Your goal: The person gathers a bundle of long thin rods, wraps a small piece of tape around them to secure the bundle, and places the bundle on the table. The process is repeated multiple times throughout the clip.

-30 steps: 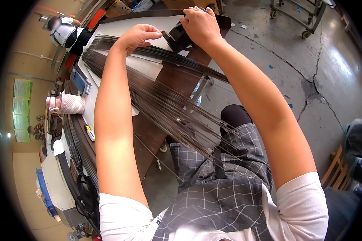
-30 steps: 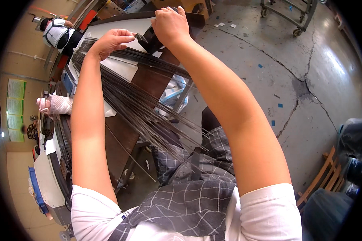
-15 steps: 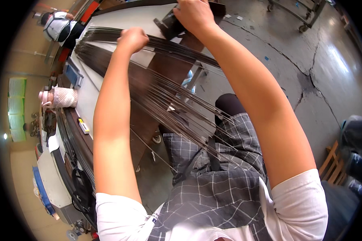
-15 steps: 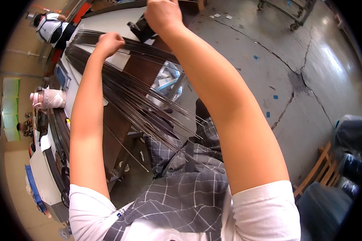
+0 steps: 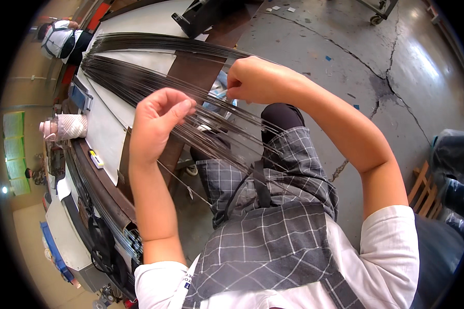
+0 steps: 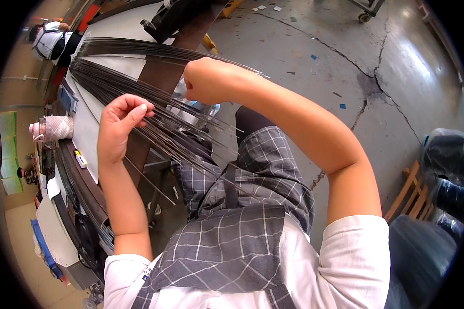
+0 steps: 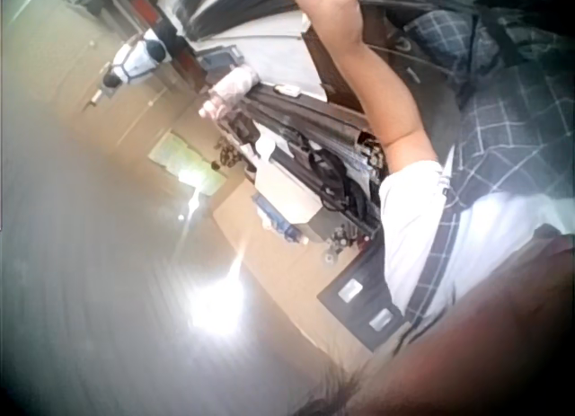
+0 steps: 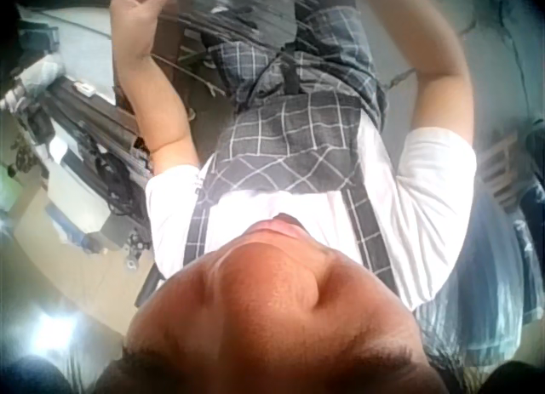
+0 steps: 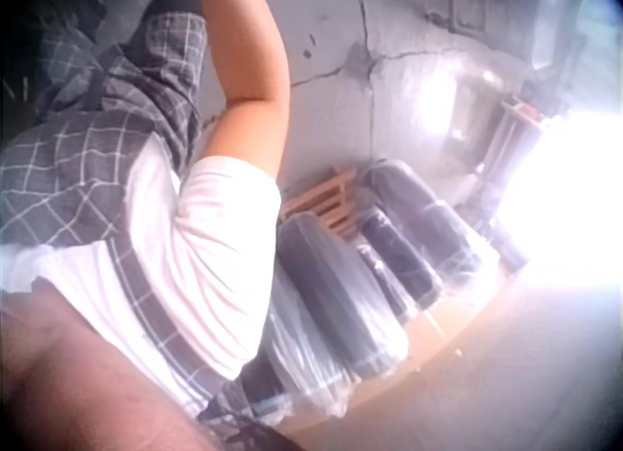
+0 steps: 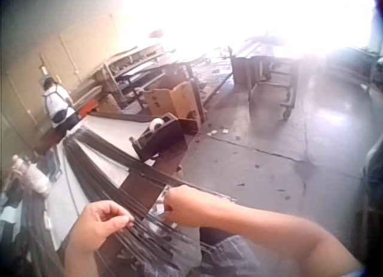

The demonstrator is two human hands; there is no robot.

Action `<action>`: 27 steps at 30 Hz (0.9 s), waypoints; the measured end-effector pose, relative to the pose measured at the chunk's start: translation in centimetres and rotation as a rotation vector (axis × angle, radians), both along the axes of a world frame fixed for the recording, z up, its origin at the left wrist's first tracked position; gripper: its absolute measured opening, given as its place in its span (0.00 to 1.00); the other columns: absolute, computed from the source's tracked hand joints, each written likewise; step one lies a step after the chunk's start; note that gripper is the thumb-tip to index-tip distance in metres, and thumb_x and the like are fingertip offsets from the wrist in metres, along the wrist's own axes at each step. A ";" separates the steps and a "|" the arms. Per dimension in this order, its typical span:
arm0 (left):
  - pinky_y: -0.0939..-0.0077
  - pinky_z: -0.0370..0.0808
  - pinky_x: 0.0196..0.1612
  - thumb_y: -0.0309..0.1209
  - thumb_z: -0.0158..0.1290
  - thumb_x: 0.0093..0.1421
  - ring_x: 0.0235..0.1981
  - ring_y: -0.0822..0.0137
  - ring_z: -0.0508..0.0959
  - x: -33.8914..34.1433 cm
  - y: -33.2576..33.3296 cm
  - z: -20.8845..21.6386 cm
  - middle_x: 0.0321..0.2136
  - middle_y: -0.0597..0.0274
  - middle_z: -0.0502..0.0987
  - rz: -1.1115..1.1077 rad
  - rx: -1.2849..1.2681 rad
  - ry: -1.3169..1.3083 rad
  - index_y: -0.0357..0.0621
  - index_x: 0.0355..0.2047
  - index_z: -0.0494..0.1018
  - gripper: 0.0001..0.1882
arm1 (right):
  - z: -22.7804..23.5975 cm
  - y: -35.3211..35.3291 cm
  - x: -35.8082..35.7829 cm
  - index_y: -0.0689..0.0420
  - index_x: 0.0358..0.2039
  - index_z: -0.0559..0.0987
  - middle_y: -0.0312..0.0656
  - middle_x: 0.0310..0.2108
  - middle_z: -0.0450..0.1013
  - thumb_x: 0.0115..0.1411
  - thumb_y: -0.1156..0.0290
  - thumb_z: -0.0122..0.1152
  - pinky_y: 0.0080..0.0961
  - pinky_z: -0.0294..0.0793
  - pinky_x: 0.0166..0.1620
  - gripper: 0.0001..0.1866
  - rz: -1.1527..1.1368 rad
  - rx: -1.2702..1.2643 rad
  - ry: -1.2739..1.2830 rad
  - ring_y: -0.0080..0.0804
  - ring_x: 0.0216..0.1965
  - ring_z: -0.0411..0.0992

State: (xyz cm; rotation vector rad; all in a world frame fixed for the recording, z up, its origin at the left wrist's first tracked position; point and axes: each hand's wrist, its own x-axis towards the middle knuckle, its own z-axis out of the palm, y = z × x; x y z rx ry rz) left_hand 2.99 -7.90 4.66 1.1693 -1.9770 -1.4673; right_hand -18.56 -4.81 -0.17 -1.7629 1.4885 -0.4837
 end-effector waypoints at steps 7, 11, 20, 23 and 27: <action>0.87 0.70 0.32 0.28 0.52 0.56 0.31 0.76 0.75 1.6 2.9 -2.2 0.30 0.64 0.76 0.239 0.028 0.192 0.40 0.32 0.72 0.05 | -2.0 -2.3 2.6 0.59 0.25 0.78 0.46 0.24 0.75 0.46 0.70 0.56 0.30 0.73 0.32 0.08 -0.141 -0.278 -0.119 0.40 0.27 0.74; 0.86 0.71 0.32 0.28 0.52 0.56 0.31 0.75 0.75 1.8 3.7 -2.7 0.30 0.63 0.76 0.278 0.046 0.230 0.40 0.32 0.72 0.05 | -0.5 -2.9 3.6 0.58 0.25 0.79 0.47 0.26 0.75 0.42 0.72 0.56 0.32 0.74 0.32 0.08 -0.120 -0.294 -0.040 0.44 0.30 0.74; 0.87 0.71 0.31 0.28 0.53 0.56 0.30 0.76 0.75 2.1 4.3 -3.3 0.29 0.63 0.76 0.276 0.045 0.246 0.40 0.31 0.72 0.05 | 1.8 -6.0 6.8 0.54 0.32 0.81 0.42 0.32 0.77 0.44 0.71 0.57 0.32 0.76 0.33 0.12 0.106 -0.281 0.430 0.39 0.35 0.76; 0.87 0.70 0.31 0.29 0.54 0.56 0.30 0.77 0.75 2.1 4.4 -3.2 0.29 0.64 0.77 0.271 0.061 0.265 0.40 0.30 0.72 0.06 | 1.6 -6.7 8.0 0.60 0.26 0.79 0.45 0.27 0.76 0.39 0.75 0.57 0.31 0.75 0.30 0.10 0.057 -0.317 0.413 0.41 0.30 0.76; 0.87 0.70 0.30 0.29 0.54 0.56 0.29 0.77 0.75 1.8 4.4 -3.2 0.28 0.65 0.77 0.270 0.044 0.226 0.40 0.30 0.72 0.06 | 2.0 -7.1 8.8 0.52 0.34 0.81 0.41 0.36 0.77 0.45 0.69 0.59 0.31 0.75 0.33 0.13 0.088 -0.237 0.565 0.36 0.37 0.76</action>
